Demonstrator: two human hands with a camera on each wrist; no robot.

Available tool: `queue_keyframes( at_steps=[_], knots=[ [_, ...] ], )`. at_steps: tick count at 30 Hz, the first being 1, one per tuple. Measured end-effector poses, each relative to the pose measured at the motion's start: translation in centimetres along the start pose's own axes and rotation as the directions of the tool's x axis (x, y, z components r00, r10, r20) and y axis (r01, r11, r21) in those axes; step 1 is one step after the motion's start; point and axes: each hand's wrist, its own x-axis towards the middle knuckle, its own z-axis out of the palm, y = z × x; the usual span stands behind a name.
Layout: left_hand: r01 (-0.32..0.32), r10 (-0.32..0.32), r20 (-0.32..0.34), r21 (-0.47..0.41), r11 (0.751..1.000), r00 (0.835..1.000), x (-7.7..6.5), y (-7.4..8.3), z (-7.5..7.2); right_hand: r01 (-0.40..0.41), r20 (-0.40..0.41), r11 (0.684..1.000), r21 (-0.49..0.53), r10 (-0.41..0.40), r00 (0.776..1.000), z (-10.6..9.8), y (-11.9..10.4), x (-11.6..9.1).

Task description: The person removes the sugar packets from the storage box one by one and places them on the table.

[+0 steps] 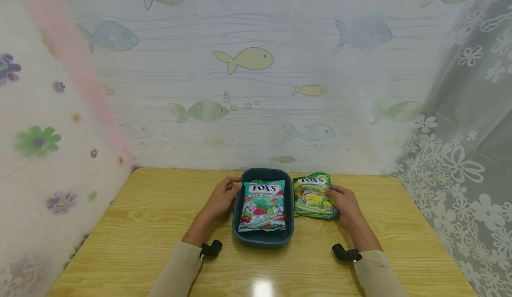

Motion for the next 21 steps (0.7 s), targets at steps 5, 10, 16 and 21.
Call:
queue_keyframes(
  at_steps=[5,10,16,21],
  knots=[
    [0.000,0.000,-0.002,-0.003,1.000,1.000,-0.1,0.2,0.0,0.034,0.014,0.997,-0.064,-0.033,0.999,-0.3,-0.5,-0.4],
    [0.005,-0.005,0.000,-0.008,1.000,1.000,-0.2,0.3,0.0,0.052,0.047,0.998,-0.023,-0.051,0.998,-0.8,-0.7,-0.6],
    [0.017,-0.017,0.006,-0.011,1.000,1.000,-0.1,0.3,0.1,0.097,0.055,0.993,-0.071,-0.093,0.994,-1.3,-1.1,-1.0],
    [0.019,-0.019,0.006,-0.014,1.000,1.000,-0.1,0.2,0.0,0.121,0.038,0.986,-0.110,-0.118,0.992,-1.6,-1.5,-1.2]
  ],
)
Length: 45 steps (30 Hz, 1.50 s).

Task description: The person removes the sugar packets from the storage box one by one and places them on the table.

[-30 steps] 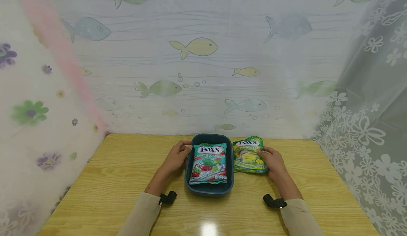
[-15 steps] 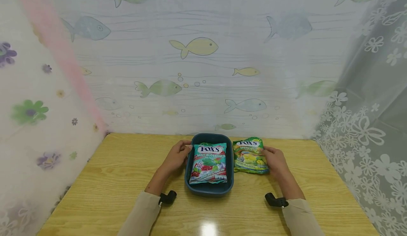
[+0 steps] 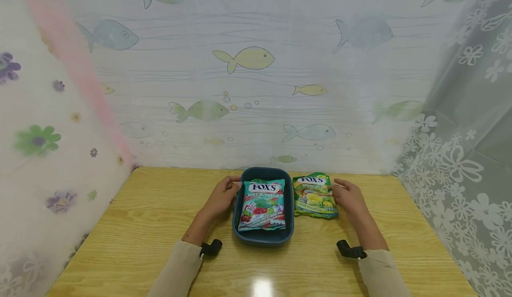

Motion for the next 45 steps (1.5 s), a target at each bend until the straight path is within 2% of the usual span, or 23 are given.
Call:
queue_keyframes(
  at_steps=[8,19,32,45],
  knots=[
    [-0.007,0.007,0.008,-0.004,1.000,1.000,-0.1,0.1,-0.1,0.034,0.012,0.999,0.003,-0.034,0.999,-0.3,-1.1,-0.4],
    [-0.005,0.005,0.000,0.015,1.000,1.000,0.0,-0.1,-0.2,0.105,0.032,0.994,-0.026,-0.104,0.994,0.5,-3.1,-1.6],
    [-0.020,0.020,-0.003,0.001,1.000,1.000,0.1,0.0,-0.1,0.193,0.133,0.981,-0.034,-0.187,0.973,2.8,-5.0,-3.0],
    [-0.049,0.050,-0.023,0.014,0.999,0.998,0.1,-0.1,0.1,0.274,0.185,0.960,-0.057,-0.259,0.948,5.5,-6.0,-4.1]
  ],
)
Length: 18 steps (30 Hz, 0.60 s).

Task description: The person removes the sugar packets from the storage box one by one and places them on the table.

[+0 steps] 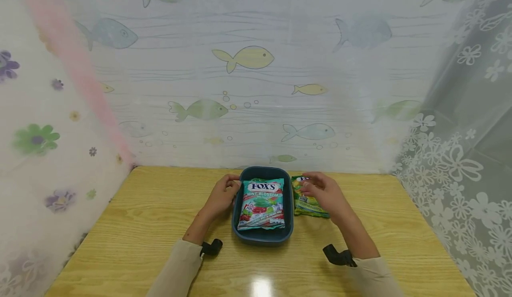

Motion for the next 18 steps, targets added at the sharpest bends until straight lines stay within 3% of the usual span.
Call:
queue_keyframes(
  at_steps=[11,18],
  knots=[
    [-0.017,0.018,-0.041,0.014,1.000,0.999,0.0,-0.1,0.3,0.010,0.108,1.000,-0.015,-0.008,0.994,2.2,-0.7,-0.1],
    [-0.019,0.020,-0.031,0.015,1.000,0.999,-0.1,0.0,0.5,-0.017,0.147,0.990,-0.142,0.038,0.988,3.9,-1.5,-0.6]
  ],
)
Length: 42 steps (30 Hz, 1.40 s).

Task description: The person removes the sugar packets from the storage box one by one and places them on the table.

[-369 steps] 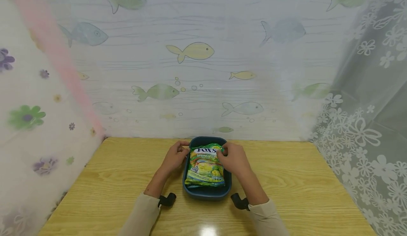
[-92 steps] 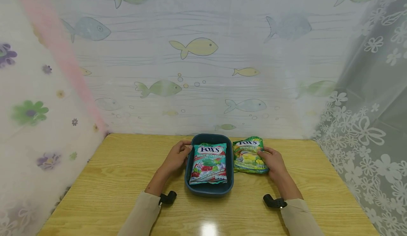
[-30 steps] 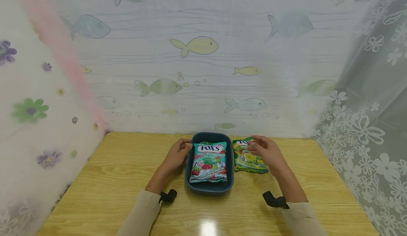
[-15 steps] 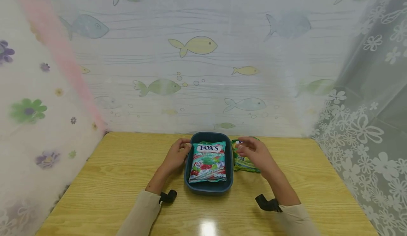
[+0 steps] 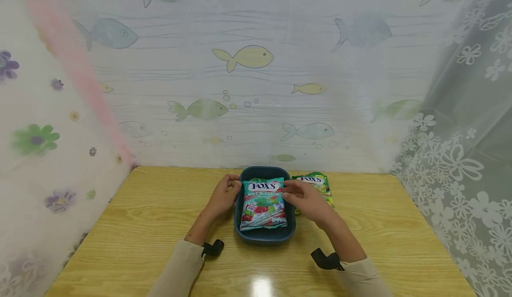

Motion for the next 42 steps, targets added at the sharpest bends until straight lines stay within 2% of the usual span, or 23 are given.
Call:
queue_keyframes(
  at_steps=[13,16,21,26,37,42],
  knots=[
    [0.000,0.000,-0.015,-0.001,1.000,1.000,0.2,-0.2,0.1,-0.091,0.056,0.995,-0.039,0.093,0.994,3.1,-1.8,0.6],
    [0.007,-0.007,-0.009,0.001,1.000,1.000,-0.1,0.4,0.1,-0.113,0.039,0.992,-0.058,0.115,0.993,3.6,-2.2,0.7],
    [0.006,-0.005,0.012,-0.012,1.000,1.000,-1.0,2.4,-0.1,-0.156,0.027,0.986,-0.055,0.158,0.987,4.1,-2.7,1.2],
    [-0.010,0.010,0.016,-0.016,1.000,1.000,-1.6,3.4,-0.1,-0.170,0.010,0.985,-0.010,0.171,0.985,4.3,-2.9,1.8],
    [-0.009,0.009,0.022,-0.021,1.000,1.000,-1.5,3.4,0.0,-0.227,0.013,0.957,0.180,0.228,0.974,3.8,-2.9,2.2],
    [-0.019,0.019,0.028,-0.024,1.000,0.999,-1.5,3.3,-0.1,-0.278,-0.005,0.939,0.203,0.285,0.959,3.7,-2.8,2.1]
  ],
)
